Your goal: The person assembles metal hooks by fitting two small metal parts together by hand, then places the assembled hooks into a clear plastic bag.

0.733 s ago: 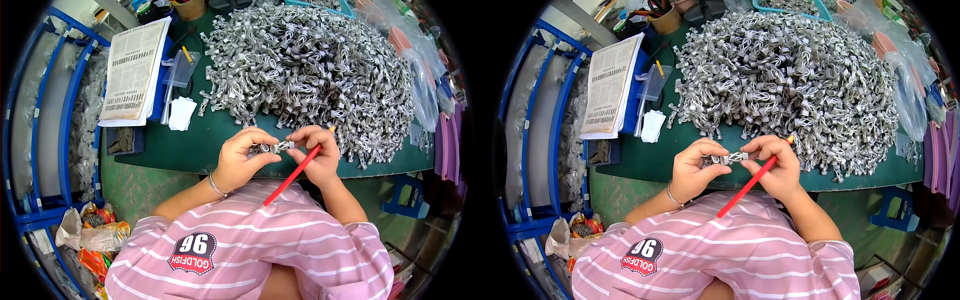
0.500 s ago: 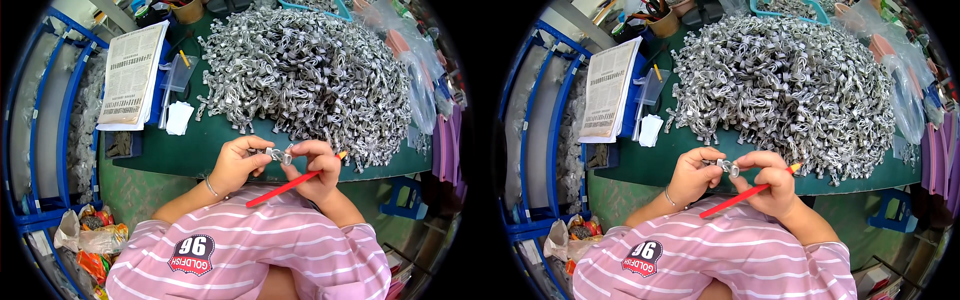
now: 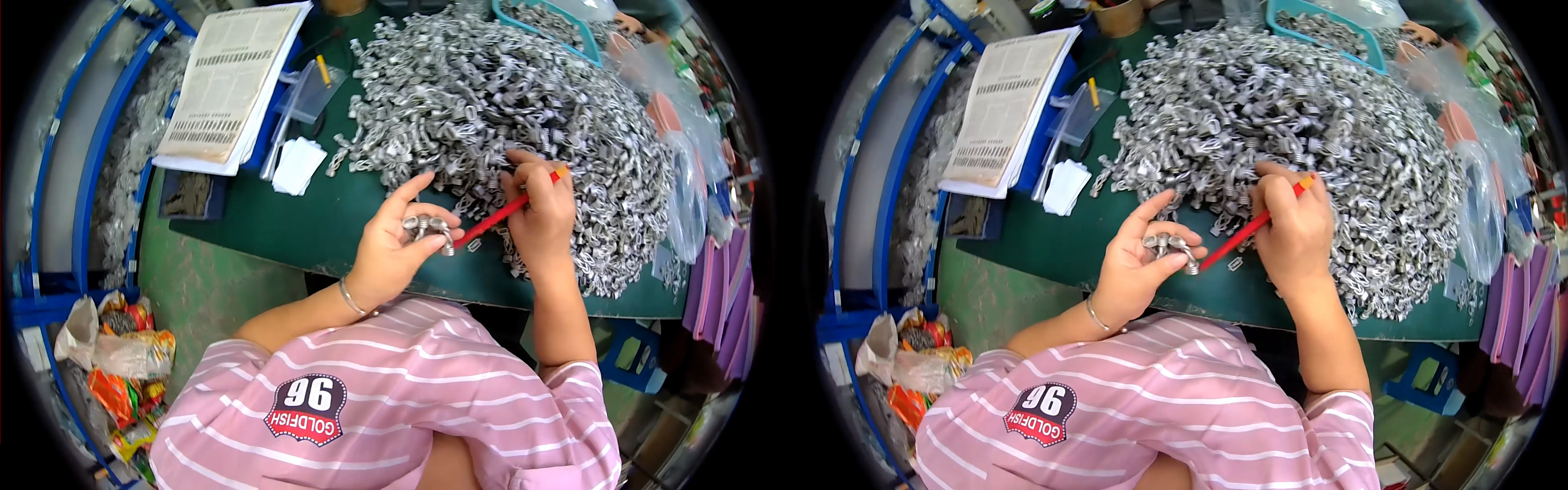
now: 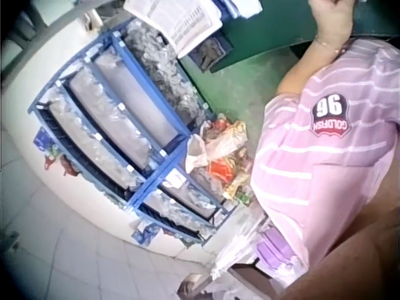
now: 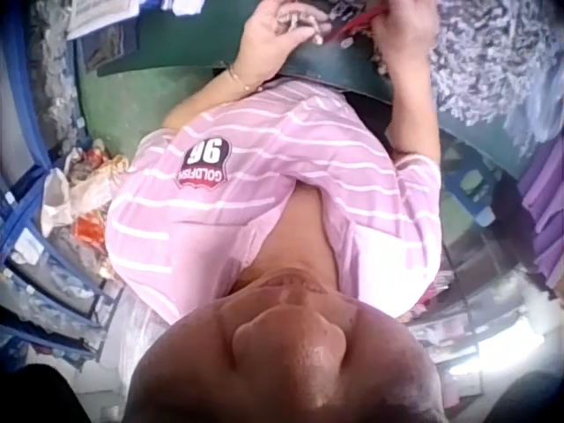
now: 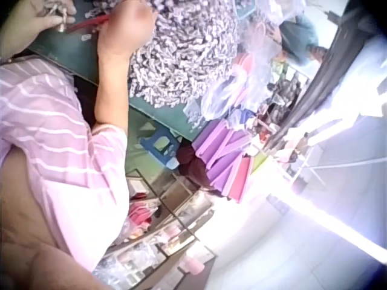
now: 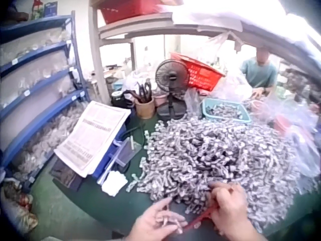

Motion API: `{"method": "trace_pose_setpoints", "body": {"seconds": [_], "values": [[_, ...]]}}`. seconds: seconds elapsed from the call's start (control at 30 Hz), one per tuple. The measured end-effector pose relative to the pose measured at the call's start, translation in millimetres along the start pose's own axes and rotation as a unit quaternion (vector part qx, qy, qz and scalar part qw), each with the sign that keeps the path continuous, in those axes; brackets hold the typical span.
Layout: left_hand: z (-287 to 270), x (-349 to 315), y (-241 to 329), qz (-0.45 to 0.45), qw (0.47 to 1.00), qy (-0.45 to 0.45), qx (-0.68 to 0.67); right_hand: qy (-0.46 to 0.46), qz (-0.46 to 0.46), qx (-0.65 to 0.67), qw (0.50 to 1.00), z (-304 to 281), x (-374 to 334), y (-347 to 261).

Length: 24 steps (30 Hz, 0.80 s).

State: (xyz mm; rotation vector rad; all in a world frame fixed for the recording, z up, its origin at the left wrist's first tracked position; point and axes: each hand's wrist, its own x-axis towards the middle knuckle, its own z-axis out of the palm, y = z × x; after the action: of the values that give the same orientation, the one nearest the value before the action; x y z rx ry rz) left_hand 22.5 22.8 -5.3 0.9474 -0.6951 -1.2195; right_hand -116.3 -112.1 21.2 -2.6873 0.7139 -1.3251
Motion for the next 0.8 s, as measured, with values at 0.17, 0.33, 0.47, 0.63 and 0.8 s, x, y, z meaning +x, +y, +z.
{"method": "trace_pose_setpoints", "body": {"seconds": [0.17,0.33,0.47,0.63,0.8], "values": [[-7.9,-5.3,0.0,0.203,0.940,-0.038,0.273,-0.040,0.001,-0.037,0.999,-2.1,0.8,-1.1],[-10.0,-4.7,2.7,0.327,0.860,-0.059,0.387,-0.044,-0.023,-0.049,0.998,-1.8,0.0,2.8],[-4.0,-4.3,4.1,0.185,0.962,-0.036,0.196,0.015,-0.059,-0.038,0.997,-2.4,-0.4,7.8],[-20.8,14.1,5.8,-0.199,0.908,0.060,-0.363,0.066,0.043,0.087,0.993,-2.1,-12.1,3.7],[-21.1,14.5,-5.1,-0.244,0.885,0.083,-0.388,0.038,0.155,0.277,0.948,-2.1,-31.9,-5.4]]}}
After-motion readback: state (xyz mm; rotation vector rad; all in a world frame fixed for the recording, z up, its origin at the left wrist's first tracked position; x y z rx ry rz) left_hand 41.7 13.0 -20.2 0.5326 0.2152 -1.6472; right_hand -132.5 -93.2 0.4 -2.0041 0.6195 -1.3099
